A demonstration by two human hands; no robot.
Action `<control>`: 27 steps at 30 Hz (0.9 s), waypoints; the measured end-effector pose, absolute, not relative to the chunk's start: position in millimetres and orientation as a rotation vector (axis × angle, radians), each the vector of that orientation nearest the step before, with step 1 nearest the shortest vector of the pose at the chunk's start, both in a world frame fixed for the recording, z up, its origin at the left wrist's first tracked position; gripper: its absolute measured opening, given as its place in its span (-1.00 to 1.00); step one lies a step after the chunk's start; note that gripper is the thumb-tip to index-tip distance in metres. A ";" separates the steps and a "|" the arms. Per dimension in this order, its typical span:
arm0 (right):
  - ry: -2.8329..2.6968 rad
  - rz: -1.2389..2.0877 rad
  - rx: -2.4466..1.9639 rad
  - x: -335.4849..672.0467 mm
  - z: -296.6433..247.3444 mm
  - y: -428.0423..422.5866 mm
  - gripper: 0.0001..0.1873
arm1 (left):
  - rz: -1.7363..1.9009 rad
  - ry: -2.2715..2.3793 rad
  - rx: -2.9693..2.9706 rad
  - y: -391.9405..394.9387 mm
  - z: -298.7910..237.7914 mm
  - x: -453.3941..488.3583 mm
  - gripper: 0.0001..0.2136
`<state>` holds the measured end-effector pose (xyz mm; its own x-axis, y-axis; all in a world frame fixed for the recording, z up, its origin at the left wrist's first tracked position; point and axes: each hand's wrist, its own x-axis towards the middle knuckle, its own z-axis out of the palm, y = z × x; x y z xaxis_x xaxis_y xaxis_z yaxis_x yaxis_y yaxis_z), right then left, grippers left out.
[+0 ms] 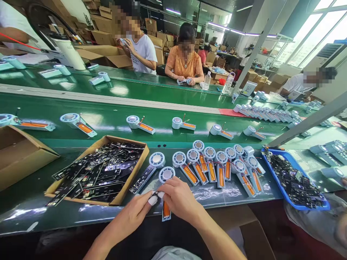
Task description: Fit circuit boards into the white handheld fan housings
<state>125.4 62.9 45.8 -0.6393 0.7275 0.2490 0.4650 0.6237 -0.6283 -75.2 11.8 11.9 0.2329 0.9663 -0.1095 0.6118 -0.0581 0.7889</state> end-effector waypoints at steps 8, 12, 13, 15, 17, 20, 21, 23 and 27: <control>-1.719 0.874 -1.568 139.7 28.5 44.5 -0.76 | 0.827 1.649 1.580 5.1 10.3 -59.7 -0.59; -1.511 1.106 -1.452 134.4 18.5 52.5 -0.72 | 0.950 1.650 1.519 2.0 6.4 -53.5 -0.58; -1.437 1.125 -1.404 131.8 17.3 55.1 -0.75 | 0.979 1.644 1.531 2.1 5.7 -52.9 -0.58; -1.366 1.071 -1.329 126.3 17.0 58.1 -0.82 | 1.016 1.635 1.560 2.4 5.4 -52.8 -0.60; -1.414 0.945 -1.248 120.9 19.2 57.4 -0.88 | 1.028 1.636 1.564 2.5 6.4 -53.8 -0.62; -1.593 0.881 -1.089 113.6 25.8 52.7 -0.80 | 1.016 1.615 1.508 1.3 8.6 -55.8 -0.62; -1.656 0.907 -1.058 111.7 28.6 51.4 -0.80 | 1.018 1.607 1.481 0.8 9.2 -56.2 -0.63; -1.770 0.974 -1.038 109.4 34.4 50.3 -0.82 | 1.018 1.585 1.436 -0.2 10.5 -56.2 -0.69; -1.868 1.011 -1.041 109.9 42.7 51.2 -0.74 | 1.009 1.573 1.313 -1.1 17.0 -52.8 -0.74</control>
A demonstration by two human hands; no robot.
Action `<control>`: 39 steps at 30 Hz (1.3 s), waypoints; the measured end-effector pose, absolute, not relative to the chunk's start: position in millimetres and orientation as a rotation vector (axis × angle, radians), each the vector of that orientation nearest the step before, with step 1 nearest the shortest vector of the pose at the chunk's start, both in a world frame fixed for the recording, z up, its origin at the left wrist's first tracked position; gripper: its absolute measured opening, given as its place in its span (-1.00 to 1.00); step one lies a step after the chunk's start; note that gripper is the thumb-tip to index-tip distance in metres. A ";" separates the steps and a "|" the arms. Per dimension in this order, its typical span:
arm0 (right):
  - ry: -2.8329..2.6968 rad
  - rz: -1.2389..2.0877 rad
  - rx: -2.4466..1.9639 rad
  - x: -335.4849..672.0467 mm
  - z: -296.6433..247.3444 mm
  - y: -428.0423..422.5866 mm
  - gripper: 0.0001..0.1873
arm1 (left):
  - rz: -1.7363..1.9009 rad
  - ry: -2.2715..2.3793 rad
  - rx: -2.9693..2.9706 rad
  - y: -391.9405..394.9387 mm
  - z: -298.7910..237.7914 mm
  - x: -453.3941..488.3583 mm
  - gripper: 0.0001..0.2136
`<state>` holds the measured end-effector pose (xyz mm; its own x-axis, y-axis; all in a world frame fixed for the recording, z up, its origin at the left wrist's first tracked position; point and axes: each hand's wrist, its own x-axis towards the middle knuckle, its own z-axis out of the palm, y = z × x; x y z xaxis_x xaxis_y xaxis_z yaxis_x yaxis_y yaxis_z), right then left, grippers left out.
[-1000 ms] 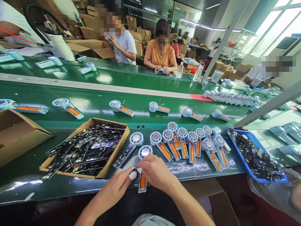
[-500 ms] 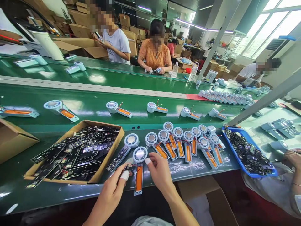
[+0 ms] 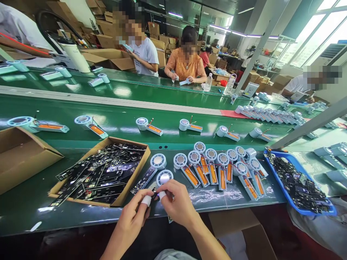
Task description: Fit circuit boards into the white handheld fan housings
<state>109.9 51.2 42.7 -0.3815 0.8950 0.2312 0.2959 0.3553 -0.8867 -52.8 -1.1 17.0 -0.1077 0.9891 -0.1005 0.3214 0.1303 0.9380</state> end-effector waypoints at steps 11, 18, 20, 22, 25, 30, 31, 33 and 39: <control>-2.093 0.748 -0.949 112.0 28.2 46.9 -0.78 | 0.997 1.508 1.196 10.0 28.6 -48.4 -0.61; -2.040 0.531 -1.009 113.5 22.9 51.3 -0.75 | 1.067 1.527 1.021 3.2 21.4 -45.0 -0.56; -2.121 0.440 -1.023 113.8 26.8 51.0 -0.74 | 1.086 1.563 1.066 1.2 20.3 -45.2 -0.59; -2.207 0.298 -1.052 112.6 30.7 49.0 -0.73 | 1.091 1.609 1.197 -0.6 18.7 -45.6 -0.67; -2.299 0.088 -1.124 107.5 34.1 43.5 -0.72 | 1.195 1.650 1.478 -4.0 15.0 -45.0 -0.75; -2.337 -0.014 -1.137 101.0 32.4 39.3 -0.69 | 1.352 1.614 1.739 -7.3 11.0 -43.2 -0.74; -2.341 0.029 -1.121 101.6 31.7 40.6 -0.70 | 1.339 1.601 1.732 -6.6 11.0 -44.4 -0.75; -2.323 0.191 -1.090 104.7 30.9 45.2 -0.73 | 1.285 1.576 1.678 -3.7 12.0 -48.8 -0.77; -2.124 0.852 -1.032 119.3 37.3 62.0 -0.81 | 1.126 1.468 1.493 6.8 17.9 -65.5 -0.78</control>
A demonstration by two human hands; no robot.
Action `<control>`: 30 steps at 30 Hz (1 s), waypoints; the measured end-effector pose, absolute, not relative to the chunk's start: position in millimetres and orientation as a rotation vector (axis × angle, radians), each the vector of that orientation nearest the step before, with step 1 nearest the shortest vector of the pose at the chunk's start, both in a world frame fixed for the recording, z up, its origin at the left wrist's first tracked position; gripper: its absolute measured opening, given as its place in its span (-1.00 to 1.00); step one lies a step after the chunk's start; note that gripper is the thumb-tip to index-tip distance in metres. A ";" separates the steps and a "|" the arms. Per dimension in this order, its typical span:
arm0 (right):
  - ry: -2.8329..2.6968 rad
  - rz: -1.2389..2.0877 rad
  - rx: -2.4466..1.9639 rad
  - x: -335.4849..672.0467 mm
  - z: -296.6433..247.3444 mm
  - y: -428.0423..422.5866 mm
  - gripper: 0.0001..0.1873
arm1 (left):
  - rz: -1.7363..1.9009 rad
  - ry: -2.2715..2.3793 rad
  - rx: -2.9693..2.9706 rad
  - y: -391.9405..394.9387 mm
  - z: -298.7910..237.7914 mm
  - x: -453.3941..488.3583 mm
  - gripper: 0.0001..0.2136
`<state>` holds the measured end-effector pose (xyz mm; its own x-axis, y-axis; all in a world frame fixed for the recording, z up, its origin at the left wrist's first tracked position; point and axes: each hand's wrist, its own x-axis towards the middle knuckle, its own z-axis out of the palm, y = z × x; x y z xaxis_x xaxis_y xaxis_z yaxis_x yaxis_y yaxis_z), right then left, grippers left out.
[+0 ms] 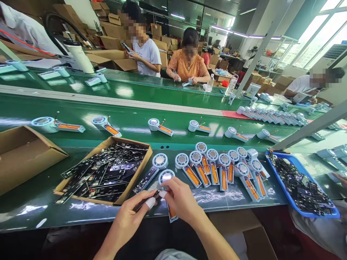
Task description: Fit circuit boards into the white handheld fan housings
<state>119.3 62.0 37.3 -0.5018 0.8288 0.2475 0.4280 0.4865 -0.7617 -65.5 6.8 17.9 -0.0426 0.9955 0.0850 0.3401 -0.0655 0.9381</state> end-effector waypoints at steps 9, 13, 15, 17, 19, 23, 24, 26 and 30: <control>-2.091 0.904 -1.014 121.9 41.7 60.3 -0.78 | 1.079 1.412 1.625 8.4 21.0 -66.2 -0.78; -2.133 0.890 -1.028 135.8 52.2 55.4 -0.69 | 1.008 1.560 1.581 5.2 21.0 -70.5 -0.70; -2.243 0.823 -1.056 143.0 56.4 51.5 -0.62 | 0.995 1.591 1.578 3.2 18.4 -70.6 -0.66; -2.403 0.718 -1.073 146.3 57.5 47.5 -0.59 | 0.976 1.585 1.592 1.9 15.0 -68.5 -0.63; -2.516 0.603 -1.061 145.5 55.4 45.3 -0.61 | 0.963 1.577 1.595 1.2 12.4 -65.2 -0.61; -2.405 0.599 -1.041 139.1 45.8 48.9 -0.71 | 0.928 1.598 1.656 0.0 10.9 -59.2 -0.56; -2.322 0.655 -1.051 137.7 42.8 50.7 -0.73 | 0.913 1.617 1.736 -0.8 10.8 -58.5 -0.55; -2.149 0.778 -1.090 134.7 36.7 53.7 -0.77 | 0.831 1.668 1.966 -3.4 10.0 -58.3 -0.49; -1.918 0.892 -1.129 127.9 29.3 54.1 -0.81 | 0.531 1.734 2.331 -9.1 5.4 -60.7 -0.32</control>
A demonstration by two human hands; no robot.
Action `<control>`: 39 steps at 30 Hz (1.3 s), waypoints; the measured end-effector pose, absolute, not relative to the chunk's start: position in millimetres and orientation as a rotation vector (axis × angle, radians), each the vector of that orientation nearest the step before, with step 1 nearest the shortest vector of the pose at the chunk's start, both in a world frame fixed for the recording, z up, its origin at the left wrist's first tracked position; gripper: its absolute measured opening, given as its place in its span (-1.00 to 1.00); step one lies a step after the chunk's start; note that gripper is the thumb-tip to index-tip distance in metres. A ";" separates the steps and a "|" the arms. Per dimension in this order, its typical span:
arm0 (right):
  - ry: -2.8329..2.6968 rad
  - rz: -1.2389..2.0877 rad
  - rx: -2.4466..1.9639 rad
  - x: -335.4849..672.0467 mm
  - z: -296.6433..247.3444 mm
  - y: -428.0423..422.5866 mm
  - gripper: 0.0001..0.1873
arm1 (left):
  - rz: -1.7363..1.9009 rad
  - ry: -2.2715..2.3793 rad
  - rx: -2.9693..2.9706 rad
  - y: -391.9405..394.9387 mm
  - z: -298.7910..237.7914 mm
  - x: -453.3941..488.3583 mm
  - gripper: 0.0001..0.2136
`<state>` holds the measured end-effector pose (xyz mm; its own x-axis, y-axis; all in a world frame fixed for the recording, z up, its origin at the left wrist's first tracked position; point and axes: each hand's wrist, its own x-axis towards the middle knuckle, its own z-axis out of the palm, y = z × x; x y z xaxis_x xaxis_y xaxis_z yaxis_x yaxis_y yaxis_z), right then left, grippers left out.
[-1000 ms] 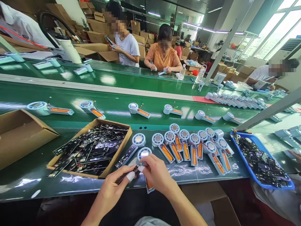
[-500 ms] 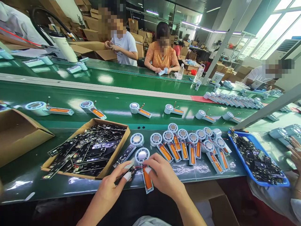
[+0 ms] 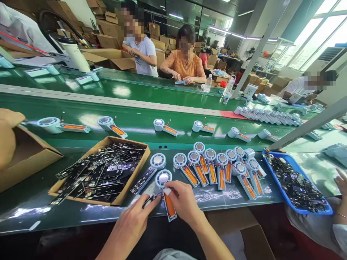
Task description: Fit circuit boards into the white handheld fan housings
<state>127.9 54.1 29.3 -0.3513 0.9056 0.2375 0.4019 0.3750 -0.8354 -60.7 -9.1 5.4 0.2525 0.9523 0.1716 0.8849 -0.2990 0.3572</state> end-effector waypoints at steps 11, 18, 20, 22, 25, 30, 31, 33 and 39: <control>-1.981 1.010 -1.074 134.6 39.8 50.2 -0.66 | 0.745 1.566 2.128 -8.8 9.9 -65.3 -0.44; -2.083 0.948 -1.087 136.8 33.6 50.7 -0.71 | 0.835 1.582 2.034 -7.0 17.1 -62.6 -0.52; -2.116 0.983 -1.083 137.2 33.7 52.8 -0.71 | 0.866 1.585 2.020 -7.4 15.7 -62.5 -0.52; -2.157 0.997 -1.074 137.7 33.8 55.3 -0.72 | 0.897 1.603 2.032 -8.1 11.9 -62.6 -0.53; -2.225 0.969 -1.051 138.0 33.4 57.9 -0.75 | 0.932 1.662 2.050 -8.9 4.9 -62.4 -0.58; -2.263 0.868 -1.021 134.2 32.6 55.7 -0.75 | 0.896 1.727 1.955 -8.8 1.9 -61.2 -0.66; -2.259 0.831 -1.026 132.7 32.4 54.6 -0.76 | 0.881 1.722 1.948 -8.8 2.0 -60.9 -0.67; -2.255 0.752 -1.037 129.0 32.1 52.4 -0.76 | 0.870 1.710 1.948 -8.7 1.6 -60.3 -0.66; -2.304 0.645 -1.062 118.4 33.4 50.7 -0.73 | 0.984 1.706 1.902 -7.9 1.6 -59.1 -0.66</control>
<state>118.4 50.7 33.4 -0.5589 0.7895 0.2536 0.5430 0.5796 -0.6076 -59.1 -7.9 1.6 0.0066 0.9720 0.2347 0.6900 -0.1743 0.7025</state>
